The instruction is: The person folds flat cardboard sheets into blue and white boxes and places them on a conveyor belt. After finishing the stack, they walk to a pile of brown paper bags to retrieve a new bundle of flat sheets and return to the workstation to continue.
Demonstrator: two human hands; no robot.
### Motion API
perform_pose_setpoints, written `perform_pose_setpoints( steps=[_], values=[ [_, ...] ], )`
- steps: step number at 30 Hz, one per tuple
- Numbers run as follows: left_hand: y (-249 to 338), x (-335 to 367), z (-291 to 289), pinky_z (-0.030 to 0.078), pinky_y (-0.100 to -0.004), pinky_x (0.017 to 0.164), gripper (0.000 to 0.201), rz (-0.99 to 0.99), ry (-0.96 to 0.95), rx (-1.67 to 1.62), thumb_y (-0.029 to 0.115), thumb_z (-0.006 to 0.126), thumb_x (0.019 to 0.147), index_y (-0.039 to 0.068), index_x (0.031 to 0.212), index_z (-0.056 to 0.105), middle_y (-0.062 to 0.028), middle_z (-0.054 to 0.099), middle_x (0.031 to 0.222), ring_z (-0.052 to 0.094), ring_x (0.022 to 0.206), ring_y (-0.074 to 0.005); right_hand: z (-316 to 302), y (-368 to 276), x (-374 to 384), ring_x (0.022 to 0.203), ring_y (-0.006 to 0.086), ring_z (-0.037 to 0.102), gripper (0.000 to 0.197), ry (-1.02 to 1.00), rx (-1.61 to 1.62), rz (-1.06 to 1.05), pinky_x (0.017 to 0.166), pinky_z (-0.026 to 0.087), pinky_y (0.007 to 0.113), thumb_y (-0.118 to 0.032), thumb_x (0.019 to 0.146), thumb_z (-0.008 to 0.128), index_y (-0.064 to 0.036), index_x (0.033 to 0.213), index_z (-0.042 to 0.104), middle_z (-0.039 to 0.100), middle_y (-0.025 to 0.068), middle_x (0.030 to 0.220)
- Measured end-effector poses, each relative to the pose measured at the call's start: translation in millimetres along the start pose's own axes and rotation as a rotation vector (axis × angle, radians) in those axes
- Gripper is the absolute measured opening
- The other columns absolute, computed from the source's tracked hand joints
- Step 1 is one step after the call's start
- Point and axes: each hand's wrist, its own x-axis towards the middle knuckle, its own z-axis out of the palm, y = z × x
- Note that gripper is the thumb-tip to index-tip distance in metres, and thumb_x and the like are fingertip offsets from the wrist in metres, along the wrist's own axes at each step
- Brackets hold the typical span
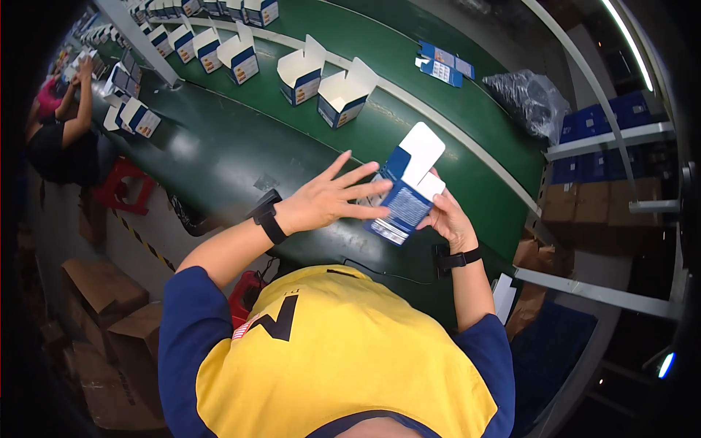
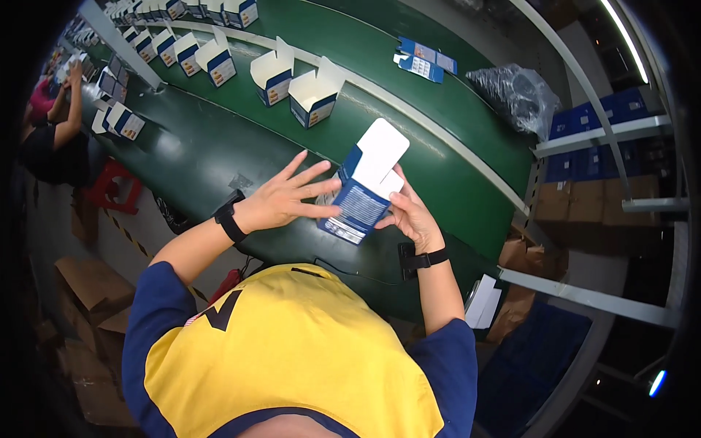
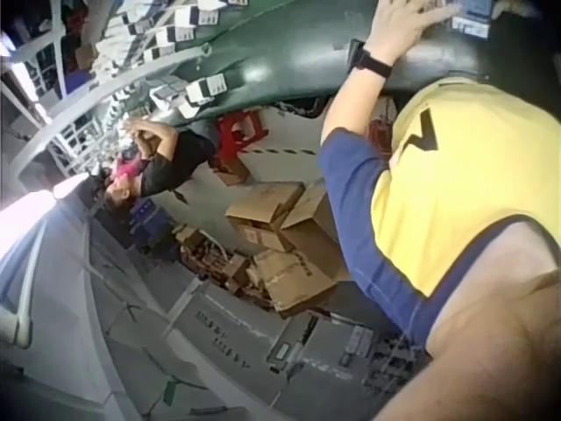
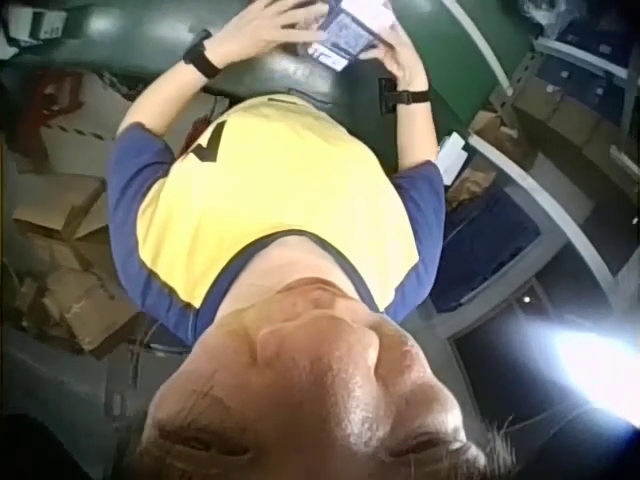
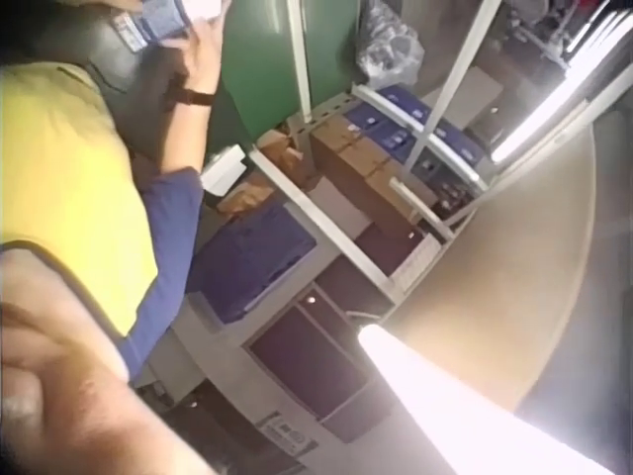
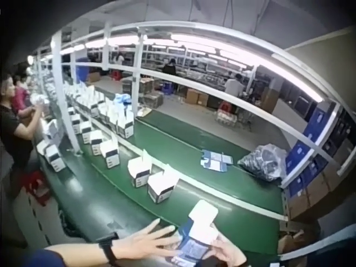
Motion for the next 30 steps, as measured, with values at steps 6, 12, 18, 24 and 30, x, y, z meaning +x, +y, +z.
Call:
perform_pose_setpoints(
  steps=[6, 12, 18, 24, 30],
  values=[
    [26.9, -40.2, 41.1, 0.029, -0.0439, 0.105, 0.072, -0.797, 0.019, -0.407, 0.01, 0.069, 0.071, 0.023, 0.134, 0.036, -0.0084, 0.028, 0.143, 0.028, 0.131, -0.029, -13.4, 5.3, 101.6, 0.116, 0.0299, 0.046, 0.092, 0.091, -0.489, -0.115, 0.064, 0.057, 0.037, -0.006, 0.073, 0.069, -0.0054, 0.141, 0.007, 0.026, 0.018, 0.138],
    [88.3, -138.6, 79.4, 0.031, -0.0401, 0.103, 0.067, -1.459, -0.066, -0.639, 0.016, 0.067, 0.075, 0.011, 0.133, 0.036, -0.0147, 0.033, 0.139, 0.033, 0.127, -0.0311, -78.8, 43.6, 214.2, 0.132, 0.0317, 0.024, 0.109, 0.301, -0.804, -0.503, 0.105, 0.025, 0.037, -0.012, 0.065, 0.077, -0.0071, 0.143, 0.001, 0.024, 0.0197, 0.14],
    [132.1, -147.8, 58.6, 0.034, -0.0418, 0.1, 0.051, -1.12, -0.196, -0.05, 0.019, 0.067, 0.074, 0.005, 0.12, 0.05, -0.0173, 0.055, 0.116, 0.051, 0.109, -0.0304, -76.6, 52.4, 200.8, 0.132, 0.0296, 0.024, 0.106, 0.458, -0.631, -0.385, 0.095, 0.037, 0.035, -0.014, 0.068, 0.076, -0.0076, 0.142, 0.0, 0.019, 0.0198, 0.143],
    [72.6, -110.5, 100.5, 0.032, -0.0486, 0.098, 0.021, -1.121, -0.344, -0.126, 0.02, 0.064, 0.077, 0.005, 0.091, 0.059, -0.013, 0.063, 0.082, 0.06, 0.078, -0.0299, -132.0, 96.3, 59.3, 0.11, 0.0262, 0.052, 0.081, 0.959, -0.807, -0.336, 0.07, 0.053, 0.03, -0.013, 0.077, 0.068, -0.0067, 0.141, 0.018, 0.043, 0.0179, 0.13],
    [36.1, -86.7, 138.2, 0.039, -0.0426, 0.082, 0.027, -0.546, -0.452, 0.057, 0.032, 0.056, 0.083, 0.009, 0.071, 0.057, -0.0119, 0.06, 0.06, 0.058, 0.06, -0.0331, -163.4, 232.2, -215.0, 0.066, 0.014, 0.061, 0.032, 1.848, -0.275, -0.422, 0.056, 0.051, 0.027, -0.01, 0.083, 0.055, -0.0007, 0.114, 0.054, 0.061, 0.0074, 0.081]
  ],
)
